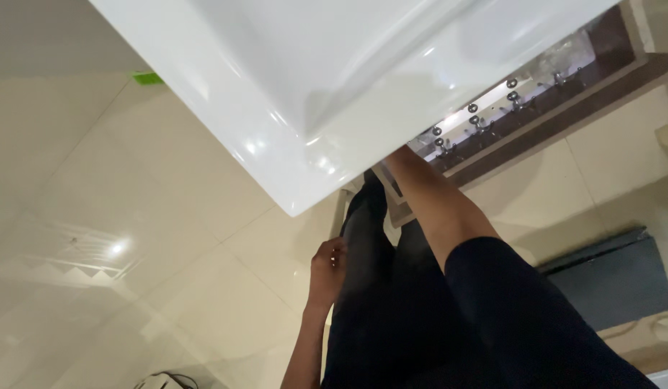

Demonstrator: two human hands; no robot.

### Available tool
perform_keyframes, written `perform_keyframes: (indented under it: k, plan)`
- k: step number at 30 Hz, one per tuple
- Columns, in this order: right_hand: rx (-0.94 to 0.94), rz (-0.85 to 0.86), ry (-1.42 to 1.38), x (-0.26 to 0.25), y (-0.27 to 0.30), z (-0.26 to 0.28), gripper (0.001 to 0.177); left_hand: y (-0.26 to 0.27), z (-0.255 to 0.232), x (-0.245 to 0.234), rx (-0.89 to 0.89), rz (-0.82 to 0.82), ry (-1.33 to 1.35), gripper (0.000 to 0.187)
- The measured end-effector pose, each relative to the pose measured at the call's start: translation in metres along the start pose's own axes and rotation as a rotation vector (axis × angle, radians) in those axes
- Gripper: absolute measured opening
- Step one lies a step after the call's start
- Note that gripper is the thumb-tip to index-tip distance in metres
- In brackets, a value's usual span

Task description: The person repeatedly retrieves small metal and plastic hardware items from a cabinet under a sink and places them on a nearby table. The items include metal brackets, a plastic mesh container, a white plastic fitting, and small orange boxes.

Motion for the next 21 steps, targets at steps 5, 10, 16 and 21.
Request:
perform_keyframes:
  k: [5,10,16,21]
  plan:
    - [0.009,-0.030,0.014,0.008,-0.004,-0.015,0.031,-0.012,-0.005,-0.002,-0.035,-0.008,-0.046,0.023]
    - [0.021,-0.077,0.050,0.002,0.005,-0.018,0.032,-0.017,-0.019,0.001,0.033,0.026,-0.048,0.020]
    - [0.124,-0.192,0.048,-0.053,0.053,0.011,0.033,-0.028,-0.037,0.019,0.045,0.109,-0.024,0.023]
    - [0.301,-0.113,-0.379,-0.114,0.137,0.036,0.025,-0.044,-0.061,0.042,0.237,0.155,0.077,0.023]
Point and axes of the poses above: each hand's wrist, its own y-axis away from the middle knuckle, its own x-axis out of the palm, z = x × y, the point moved 5 cm from there along -y, towards the middle knuckle, and after that the axes turned 14 degrees about y, right-handed, at the moved point
